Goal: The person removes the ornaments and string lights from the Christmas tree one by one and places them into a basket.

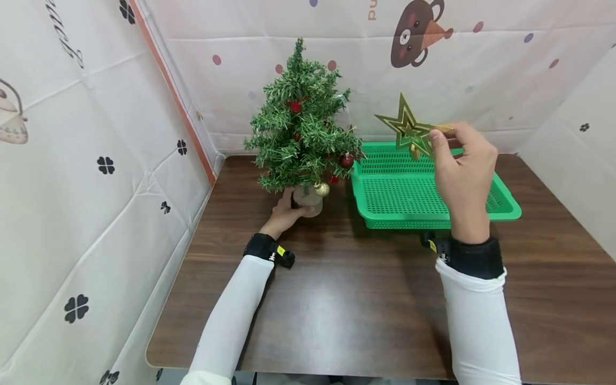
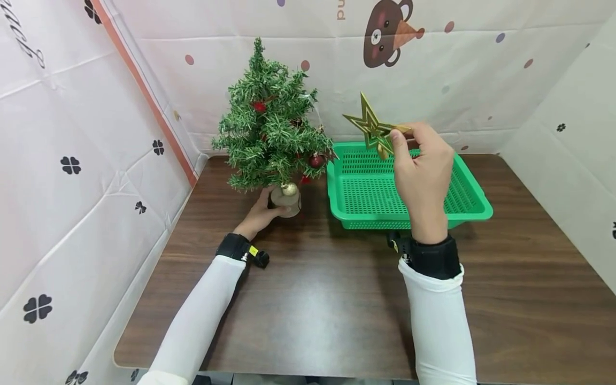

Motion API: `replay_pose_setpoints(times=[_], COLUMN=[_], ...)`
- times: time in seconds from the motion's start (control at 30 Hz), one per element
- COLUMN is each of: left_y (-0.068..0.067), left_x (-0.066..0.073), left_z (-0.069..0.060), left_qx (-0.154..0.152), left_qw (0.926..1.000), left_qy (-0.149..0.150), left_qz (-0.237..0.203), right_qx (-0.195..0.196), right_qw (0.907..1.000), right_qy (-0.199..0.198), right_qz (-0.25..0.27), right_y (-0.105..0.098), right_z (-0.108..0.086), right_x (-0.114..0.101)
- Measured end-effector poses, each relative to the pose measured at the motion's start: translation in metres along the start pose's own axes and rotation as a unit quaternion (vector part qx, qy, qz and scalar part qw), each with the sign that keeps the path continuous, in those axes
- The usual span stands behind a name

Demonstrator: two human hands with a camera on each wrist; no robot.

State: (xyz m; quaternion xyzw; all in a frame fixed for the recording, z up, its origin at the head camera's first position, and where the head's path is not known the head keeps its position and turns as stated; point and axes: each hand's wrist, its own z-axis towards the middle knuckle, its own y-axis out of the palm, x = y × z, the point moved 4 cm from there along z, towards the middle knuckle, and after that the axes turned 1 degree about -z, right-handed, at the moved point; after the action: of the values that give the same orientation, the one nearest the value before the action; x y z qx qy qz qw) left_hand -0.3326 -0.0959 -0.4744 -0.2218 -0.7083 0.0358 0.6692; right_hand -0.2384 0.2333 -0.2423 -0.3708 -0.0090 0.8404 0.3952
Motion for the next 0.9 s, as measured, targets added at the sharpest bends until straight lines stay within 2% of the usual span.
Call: replay_pose_setpoints(times=[0.13,0.23,0.37,0.47,0.57,0.7,0.9], left_y=[0.003,0.003,-0.001,-0.003,-0.004,-0.003,-0.004], left_x=[-0.002,-0.002,-0.002,-0.004,-0.006,-0.006,-0.006], left_z=[0.001,0.002,0.002,0.002,0.001,-0.001,0.002], left_qx=[-0.007,-0.012,-0.012,-0.018,-0.029,-0.037,-0.036], left_qw=[1.0000,0.9998,0.9998,0.9998,0.9995,0.9991,0.9993], left_qy=[0.001,0.014,0.016,0.003,-0.012,-0.018,-0.009], left_qz=[0.007,0.004,0.006,0.009,0.004,0.005,-0.002], right_qx=[0.003,0.002,-0.038,-0.083,-0.148,-0.241,-0.328], right_qw=[0.9998,0.9995,0.9968,0.9912,0.9808,0.9564,0.9259], right_qy=[0.005,0.001,-0.030,-0.051,-0.056,-0.053,-0.034], right_qz=[-0.020,-0.031,-0.064,-0.090,-0.114,-0.156,-0.185], right_y=[0.001,0.001,0.004,0.007,0.010,0.021,0.036], right_z=[-0.006,-0.006,-0.003,-0.001,-0.002,-0.006,-0.010], right_x=[0.013,0.019,0.023,0.025,0.030,0.039,0.046])
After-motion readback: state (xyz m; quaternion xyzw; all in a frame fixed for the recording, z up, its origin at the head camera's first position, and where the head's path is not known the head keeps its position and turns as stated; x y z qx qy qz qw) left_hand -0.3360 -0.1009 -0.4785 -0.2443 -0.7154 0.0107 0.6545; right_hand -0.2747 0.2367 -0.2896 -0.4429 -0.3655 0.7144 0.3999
